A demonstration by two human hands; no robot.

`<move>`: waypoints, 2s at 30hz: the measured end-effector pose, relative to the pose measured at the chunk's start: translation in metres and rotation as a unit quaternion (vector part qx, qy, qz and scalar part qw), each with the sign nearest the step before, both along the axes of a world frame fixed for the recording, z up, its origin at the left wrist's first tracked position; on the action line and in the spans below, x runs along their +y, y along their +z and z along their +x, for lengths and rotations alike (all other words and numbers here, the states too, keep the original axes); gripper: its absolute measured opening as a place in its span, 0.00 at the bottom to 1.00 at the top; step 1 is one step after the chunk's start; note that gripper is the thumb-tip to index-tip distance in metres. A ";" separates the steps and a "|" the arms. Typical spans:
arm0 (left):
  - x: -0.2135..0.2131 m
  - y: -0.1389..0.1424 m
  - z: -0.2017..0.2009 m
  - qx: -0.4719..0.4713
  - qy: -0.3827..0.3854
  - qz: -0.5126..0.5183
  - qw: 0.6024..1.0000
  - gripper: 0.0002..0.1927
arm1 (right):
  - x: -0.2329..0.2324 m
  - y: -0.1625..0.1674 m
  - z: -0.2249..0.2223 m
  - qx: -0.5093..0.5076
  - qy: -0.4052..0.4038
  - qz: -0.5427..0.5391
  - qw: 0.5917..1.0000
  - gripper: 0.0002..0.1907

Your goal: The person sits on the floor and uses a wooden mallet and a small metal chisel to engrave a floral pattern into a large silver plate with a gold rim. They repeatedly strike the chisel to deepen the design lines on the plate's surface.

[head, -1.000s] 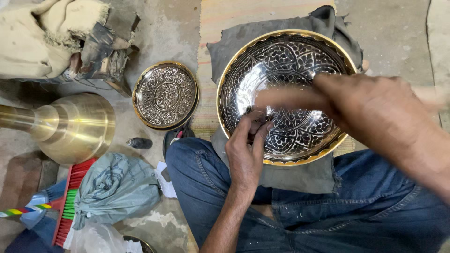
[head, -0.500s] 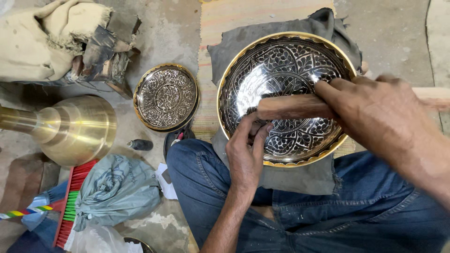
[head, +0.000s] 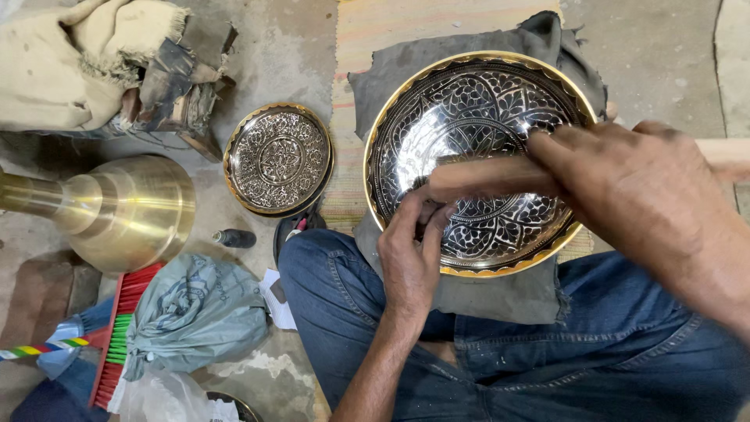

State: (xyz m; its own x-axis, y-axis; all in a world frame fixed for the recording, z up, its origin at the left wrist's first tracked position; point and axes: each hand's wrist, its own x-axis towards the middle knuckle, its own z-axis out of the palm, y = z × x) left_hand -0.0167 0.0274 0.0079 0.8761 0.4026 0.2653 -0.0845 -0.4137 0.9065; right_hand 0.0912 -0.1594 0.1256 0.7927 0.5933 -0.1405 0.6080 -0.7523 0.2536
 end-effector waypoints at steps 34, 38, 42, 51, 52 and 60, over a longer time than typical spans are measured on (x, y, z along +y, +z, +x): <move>0.002 -0.002 -0.001 0.011 -0.016 0.000 1.000 0.15 | -0.005 -0.009 -0.003 0.038 -0.019 0.004 0.999 0.20; 0.000 -0.001 -0.002 -0.020 -0.012 0.000 1.000 0.15 | -0.007 -0.012 -0.004 0.096 -0.093 0.001 0.991 0.15; -0.001 0.001 -0.002 -0.001 -0.018 -0.016 1.000 0.15 | -0.007 -0.015 -0.003 -0.007 0.027 -0.010 1.000 0.20; 0.002 0.005 -0.002 0.014 -0.023 -0.021 0.999 0.14 | -0.008 -0.011 -0.006 0.036 -0.017 0.025 0.999 0.14; 0.002 0.005 -0.002 -0.001 -0.025 -0.013 1.000 0.14 | -0.008 -0.011 -0.006 0.057 -0.046 0.023 0.997 0.15; 0.002 -0.002 -0.003 0.000 -0.027 -0.001 1.000 0.15 | -0.009 -0.015 -0.008 0.048 -0.036 0.051 0.997 0.16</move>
